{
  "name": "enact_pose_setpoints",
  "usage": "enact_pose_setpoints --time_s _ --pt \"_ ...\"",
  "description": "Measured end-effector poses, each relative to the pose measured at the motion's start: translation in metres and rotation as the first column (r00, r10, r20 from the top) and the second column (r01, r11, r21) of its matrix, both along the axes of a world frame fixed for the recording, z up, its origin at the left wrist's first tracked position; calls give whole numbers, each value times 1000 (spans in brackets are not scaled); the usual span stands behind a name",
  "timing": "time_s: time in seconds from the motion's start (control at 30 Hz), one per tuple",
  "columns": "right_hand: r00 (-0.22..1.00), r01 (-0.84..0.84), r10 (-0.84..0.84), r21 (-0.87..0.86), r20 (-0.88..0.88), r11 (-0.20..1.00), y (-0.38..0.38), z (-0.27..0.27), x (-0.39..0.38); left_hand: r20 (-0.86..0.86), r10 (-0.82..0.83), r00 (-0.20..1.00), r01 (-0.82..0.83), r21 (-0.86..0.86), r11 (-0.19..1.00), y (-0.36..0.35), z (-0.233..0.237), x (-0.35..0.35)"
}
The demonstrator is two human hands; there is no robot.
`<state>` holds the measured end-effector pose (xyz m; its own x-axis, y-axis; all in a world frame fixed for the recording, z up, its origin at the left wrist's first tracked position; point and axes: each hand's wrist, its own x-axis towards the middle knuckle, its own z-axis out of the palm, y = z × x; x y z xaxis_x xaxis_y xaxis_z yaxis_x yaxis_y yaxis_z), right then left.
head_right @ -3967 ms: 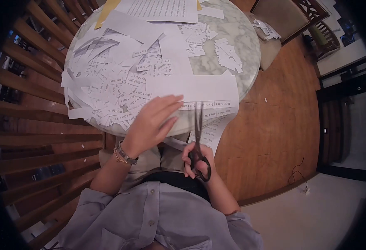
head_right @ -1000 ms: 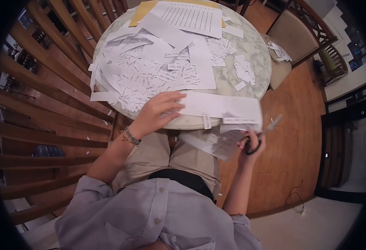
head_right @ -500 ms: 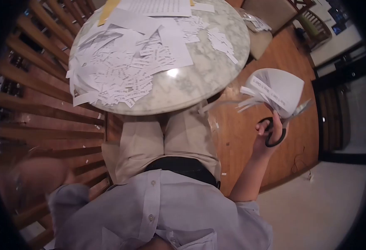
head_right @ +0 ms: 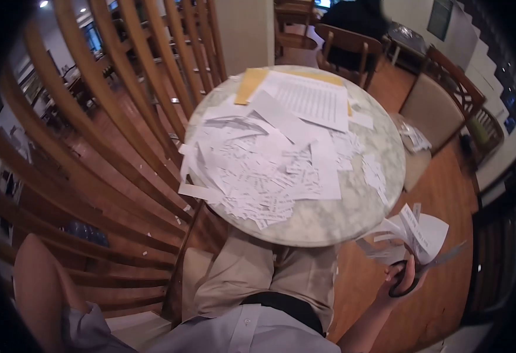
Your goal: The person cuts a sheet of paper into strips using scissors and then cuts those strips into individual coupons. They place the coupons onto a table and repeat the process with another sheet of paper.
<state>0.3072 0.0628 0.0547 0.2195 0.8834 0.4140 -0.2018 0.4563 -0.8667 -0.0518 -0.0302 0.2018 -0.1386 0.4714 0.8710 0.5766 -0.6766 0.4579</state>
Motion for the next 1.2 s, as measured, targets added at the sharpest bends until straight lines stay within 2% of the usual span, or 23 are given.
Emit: enact_pose_setpoints --time_s 0.13,0.23,0.37,0.77,0.83,0.93,1.1,1.17,1.2 --pt "999 35 -34 58 -11 998 -5 6 -15 45 10 999 -8 -58 998 -2 -4 -6" --pt "1000 4 -5 45 16 999 -9 4 -11 64 14 998 -9 -80 997 -3 -7 -7" --pt "999 45 -45 27 -26 999 -13 0 -8 80 11 997 -3 -103 995 -3 -10 -8" --pt "998 56 -55 -26 28 998 -13 3 -19 105 20 994 -4 -145 989 -2 -14 -11" --pt "997 61 -60 12 -55 998 -13 4 -23 113 19 993 -2 -150 989 0 -15 -11" --pt "999 39 -39 -26 -16 999 -9 -1 -17 115 20 993 -3 -149 989 2 -16 -12" --pt "997 39 -41 -30 -60 999 -7 1 -20 115 29 993 -11 -156 988 1 -15 -12" --pt "999 18 -17 -15 47 1000 -6 -2 -19 116 31 993 -12 -160 987 0 -16 -12" --pt "999 14 -13 -18 47 1000 -7 -3 -20 115 30 993 -11 -165 986 0 -16 -12"
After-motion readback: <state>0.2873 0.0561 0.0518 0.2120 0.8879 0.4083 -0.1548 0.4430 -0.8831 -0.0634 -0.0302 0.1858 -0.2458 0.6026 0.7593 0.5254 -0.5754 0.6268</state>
